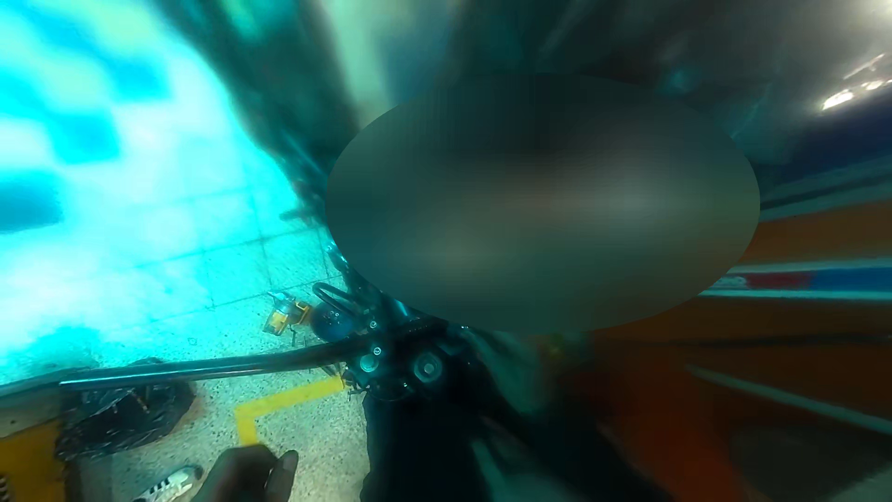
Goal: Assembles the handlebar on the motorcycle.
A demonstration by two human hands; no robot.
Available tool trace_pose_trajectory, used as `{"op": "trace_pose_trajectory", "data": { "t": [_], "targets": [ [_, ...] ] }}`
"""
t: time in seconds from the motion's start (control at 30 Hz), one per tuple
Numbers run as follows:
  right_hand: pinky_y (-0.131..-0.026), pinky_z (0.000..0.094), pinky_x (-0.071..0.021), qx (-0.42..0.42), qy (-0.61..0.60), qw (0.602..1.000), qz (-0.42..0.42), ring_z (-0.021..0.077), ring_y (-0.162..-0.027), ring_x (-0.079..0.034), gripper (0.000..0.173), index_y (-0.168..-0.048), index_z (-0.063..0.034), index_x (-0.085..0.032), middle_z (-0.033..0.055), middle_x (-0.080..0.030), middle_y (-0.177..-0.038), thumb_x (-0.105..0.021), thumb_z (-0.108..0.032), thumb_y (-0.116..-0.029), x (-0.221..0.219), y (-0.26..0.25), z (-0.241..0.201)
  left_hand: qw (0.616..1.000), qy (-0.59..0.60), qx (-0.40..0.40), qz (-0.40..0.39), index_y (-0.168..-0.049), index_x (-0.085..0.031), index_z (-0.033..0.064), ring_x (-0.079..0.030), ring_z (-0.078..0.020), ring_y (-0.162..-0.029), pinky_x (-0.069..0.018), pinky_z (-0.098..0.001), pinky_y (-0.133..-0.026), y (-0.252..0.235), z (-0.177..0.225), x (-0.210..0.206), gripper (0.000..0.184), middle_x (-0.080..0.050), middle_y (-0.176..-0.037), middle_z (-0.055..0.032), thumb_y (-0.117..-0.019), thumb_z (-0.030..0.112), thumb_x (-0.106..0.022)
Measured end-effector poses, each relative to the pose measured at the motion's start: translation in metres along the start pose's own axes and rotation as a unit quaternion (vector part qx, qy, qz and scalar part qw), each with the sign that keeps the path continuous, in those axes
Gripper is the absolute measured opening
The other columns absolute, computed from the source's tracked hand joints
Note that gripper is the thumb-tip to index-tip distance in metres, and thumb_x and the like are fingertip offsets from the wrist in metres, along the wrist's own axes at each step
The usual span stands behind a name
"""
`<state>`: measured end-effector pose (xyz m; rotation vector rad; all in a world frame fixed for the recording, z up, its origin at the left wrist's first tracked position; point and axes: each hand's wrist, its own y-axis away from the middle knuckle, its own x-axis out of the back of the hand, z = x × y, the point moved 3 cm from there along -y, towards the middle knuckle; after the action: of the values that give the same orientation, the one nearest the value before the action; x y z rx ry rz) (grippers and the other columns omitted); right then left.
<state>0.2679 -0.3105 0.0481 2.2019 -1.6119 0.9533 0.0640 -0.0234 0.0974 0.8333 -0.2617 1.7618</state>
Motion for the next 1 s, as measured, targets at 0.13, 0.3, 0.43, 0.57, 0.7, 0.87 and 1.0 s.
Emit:
{"op": "trace_pose_trajectory", "data": {
  "t": [0.13,0.3,0.43,0.57,0.7,0.87,1.0],
  "targets": [
    [-0.083,0.0319,-0.0625,-0.008,-0.022,1.0,0.0,0.0156,-0.097,-0.073,0.016,-0.1,-0.005,-0.08,0.0102,-0.074,-0.112,-0.082,-0.008,-0.0846,0.003,0.0,-0.003,0.987,-0.01,-0.154,-0.044,-0.122,-0.057,0.0016,-0.057,-0.0147,-0.081,-0.0499,-0.0293,-0.068,-0.044,0.056,0.022,0.035,-0.06,-0.096,-0.0124,-0.0992,0.028,-0.058],
    [-0.077,0.0353,-0.0628,0.003,0.03,0.999,-0.032,0.015,-0.093,-0.072,0.018,-0.107,-0.0128,-0.08,0.0052,-0.072,-0.113,-0.077,-0.014,-0.0901,-0.003,0.008,0.008,0.94,-0.163,-0.287,0.091,-0.117,-0.065,0.0046,-0.062,-0.0181,-0.088,-0.0524,-0.0338,-0.075,-0.093,0.15,0.025,0.027,-0.065,-0.098,-0.0093,-0.1013,0.022,-0.052],
    [-0.076,0.0381,-0.0627,-0.047,0.028,0.998,-0.016,0.0153,-0.086,-0.072,0.014,-0.103,-0.0128,-0.081,0.0042,-0.074,-0.106,-0.078,-0.014,-0.0889,-0.008,0.01,0.007,0.909,-0.164,-0.365,0.118,-0.121,-0.063,-0.0005,-0.066,-0.0286,-0.093,-0.0554,-0.0414,-0.08,-0.12,0.21,0.01,0.026,-0.067,-0.104,-0.0195,-0.1032,0.017,-0.056],
    [-0.075,0.0423,-0.0619,-0.089,0.035,0.995,0.009,0.0195,-0.084,-0.072,0.015,-0.098,-0.0099,-0.079,0.0065,-0.074,-0.101,-0.079,-0.02,-0.0879,-0.012,0.01,0.001,0.89,-0.161,-0.422,0.065,-0.122,-0.067,0.0034,-0.066,-0.0346,-0.097,-0.0546,-0.0492,-0.083,-0.142,0.238,-0.03,0.025,-0.068,-0.105,-0.0184,-0.1019,0.015,-0.058],
    [-0.073,0.0461,-0.061,-0.143,0.018,0.99,0.0,0.0223,-0.08,-0.071,0.018,-0.1,-0.0084,-0.078,0.0079,-0.074,-0.094,-0.079,-0.022,-0.0878,-0.009,0.01,0.0,0.871,-0.167,-0.459,0.044,-0.117,-0.069,0.0033,-0.067,-0.0359,-0.095,-0.0552,-0.0497,-0.082,-0.155,0.238,-0.059,0.021,-0.069,-0.101,-0.0182,-0.0992,0.012,-0.062],
    [-0.077,0.0476,-0.0601,-0.195,-0.004,0.981,-0.011,0.0219,-0.083,-0.072,0.019,-0.101,-0.0104,-0.077,0.0069,-0.075,-0.094,-0.077,-0.025,-0.0903,-0.009,0.011,0.001,0.871,-0.173,-0.46,0.013,-0.118,-0.069,0.0017,-0.067,-0.0384,-0.095,-0.0553,-0.0518,-0.082,-0.16,0.228,-0.073,0.023,-0.069,-0.103,-0.0196,-0.0981,0.01,-0.062],
    [-0.077,0.0484,-0.0596,-0.225,-0.007,0.974,-0.029,0.0221,-0.083,-0.072,0.022,-0.103,-0.0111,-0.077,0.0064,-0.075,-0.093,-0.076,-0.029,-0.091,-0.011,0.012,0.003,0.871,-0.172,-0.461,0.0,-0.115,-0.069,0.0018,-0.067,-0.039,-0.094,-0.0549,-0.0533,-0.083,-0.163,0.224,-0.078,0.02,-0.069,-0.101,-0.019,-0.0996,0.013,-0.061]
  ]
}}
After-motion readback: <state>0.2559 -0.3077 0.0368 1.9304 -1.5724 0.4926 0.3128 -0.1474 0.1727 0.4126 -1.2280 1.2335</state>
